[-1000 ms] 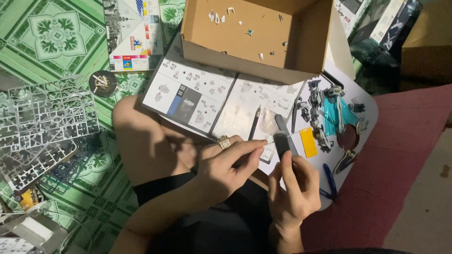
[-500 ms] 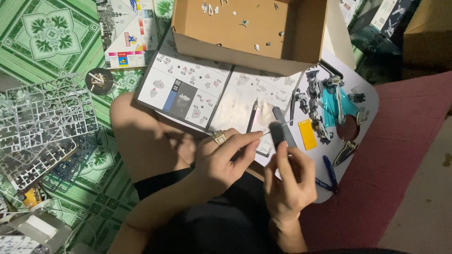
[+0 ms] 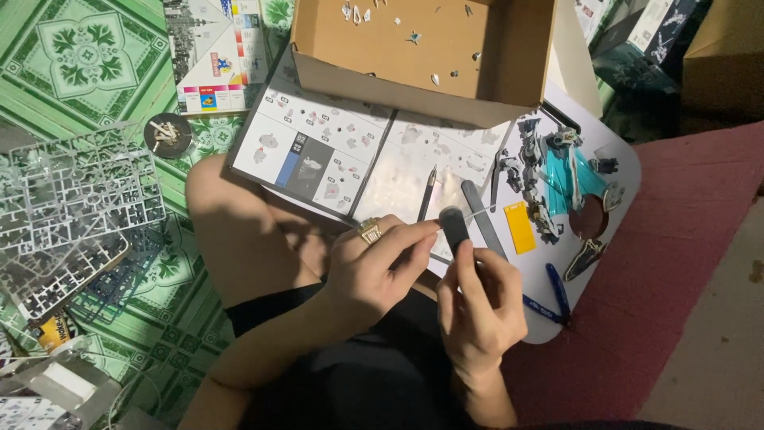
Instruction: Trimming and sanding small plastic parts from a model kit using a hobby knife and sanding sticks.
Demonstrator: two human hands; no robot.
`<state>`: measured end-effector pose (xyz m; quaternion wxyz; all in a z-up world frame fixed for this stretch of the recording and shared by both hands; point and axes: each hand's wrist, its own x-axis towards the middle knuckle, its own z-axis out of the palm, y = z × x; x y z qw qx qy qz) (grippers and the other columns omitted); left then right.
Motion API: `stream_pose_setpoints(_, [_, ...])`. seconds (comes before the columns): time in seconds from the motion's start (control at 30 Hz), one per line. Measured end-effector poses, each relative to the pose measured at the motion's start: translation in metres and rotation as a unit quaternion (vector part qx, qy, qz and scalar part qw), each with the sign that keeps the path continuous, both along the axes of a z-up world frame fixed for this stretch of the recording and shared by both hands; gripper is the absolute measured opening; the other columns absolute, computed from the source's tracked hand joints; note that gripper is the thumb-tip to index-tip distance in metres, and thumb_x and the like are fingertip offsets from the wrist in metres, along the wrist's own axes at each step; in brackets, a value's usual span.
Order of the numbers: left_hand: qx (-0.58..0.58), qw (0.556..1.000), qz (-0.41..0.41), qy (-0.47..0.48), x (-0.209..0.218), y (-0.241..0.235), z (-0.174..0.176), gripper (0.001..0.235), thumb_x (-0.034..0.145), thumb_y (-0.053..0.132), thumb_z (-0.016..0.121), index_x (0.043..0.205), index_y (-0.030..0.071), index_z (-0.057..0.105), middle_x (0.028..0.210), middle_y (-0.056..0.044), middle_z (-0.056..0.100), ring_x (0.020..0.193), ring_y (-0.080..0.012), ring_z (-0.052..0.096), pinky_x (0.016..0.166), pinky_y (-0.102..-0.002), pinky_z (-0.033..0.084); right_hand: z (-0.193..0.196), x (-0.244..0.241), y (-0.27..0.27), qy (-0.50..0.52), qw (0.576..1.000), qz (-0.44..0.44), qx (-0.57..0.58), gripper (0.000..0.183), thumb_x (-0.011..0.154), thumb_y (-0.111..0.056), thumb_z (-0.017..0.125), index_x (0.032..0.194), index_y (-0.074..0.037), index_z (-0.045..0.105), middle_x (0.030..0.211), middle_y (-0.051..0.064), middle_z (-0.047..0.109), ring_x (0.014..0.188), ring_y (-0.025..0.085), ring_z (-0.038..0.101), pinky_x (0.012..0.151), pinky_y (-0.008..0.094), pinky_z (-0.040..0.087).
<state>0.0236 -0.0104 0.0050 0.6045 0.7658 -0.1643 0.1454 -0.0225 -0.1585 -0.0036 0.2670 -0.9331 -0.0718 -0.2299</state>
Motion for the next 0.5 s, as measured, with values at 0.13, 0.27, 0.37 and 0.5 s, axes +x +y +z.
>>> stream_pose_setpoints(0.13, [0.001,1.0,0.0,-0.001,-0.001,-0.001,-0.002,0.024,0.082,-0.008,0.067,0.106,-0.004,0.063,0.069,-0.005,0.058,0.05,-0.0107,0.046,0.045,-0.022,0.037,0.0,0.001,-0.001,-0.001,1.0,0.013,0.005,0.038,0.077,0.002,0.07,0.114,0.004,0.065,0.104,0.018,0.059,0.074,0.017,0.057,0.065,0.026,0.052])
stream_pose_setpoints(0.27, [0.023,1.0,0.002,-0.018,0.001,0.0,0.001,0.02,0.083,-0.007,0.066,0.103,-0.006,0.063,0.071,-0.007,0.06,0.049,-0.0115,0.045,0.043,-0.023,0.036,-0.003,0.002,-0.009,0.004,0.999,0.024,0.021,0.036,0.077,-0.004,0.07,0.112,0.003,0.066,0.101,0.017,0.062,0.071,0.016,0.059,0.061,0.025,0.052])
stream_pose_setpoints(0.37, [0.017,1.0,0.023,-0.01,-0.002,-0.001,-0.003,0.024,0.081,-0.008,0.069,0.104,-0.003,0.066,0.081,-0.006,0.061,0.054,-0.0102,0.046,0.046,-0.021,0.038,-0.01,0.003,-0.021,-0.079,0.997,-0.009,0.007,0.04,0.072,0.013,0.069,0.111,0.007,0.065,0.102,0.022,0.062,0.078,0.025,0.059,0.069,0.032,0.051])
stream_pose_setpoints(0.5, [0.04,0.998,0.037,-0.014,-0.003,-0.001,-0.004,0.025,0.083,-0.005,0.07,0.106,0.001,0.066,0.089,-0.005,0.061,0.064,-0.0111,0.054,0.053,-0.02,0.042,-0.015,-0.001,-0.02,-0.064,0.998,0.005,0.021,0.042,0.073,0.011,0.069,0.114,0.003,0.064,0.103,0.019,0.062,0.078,0.021,0.058,0.069,0.029,0.051])
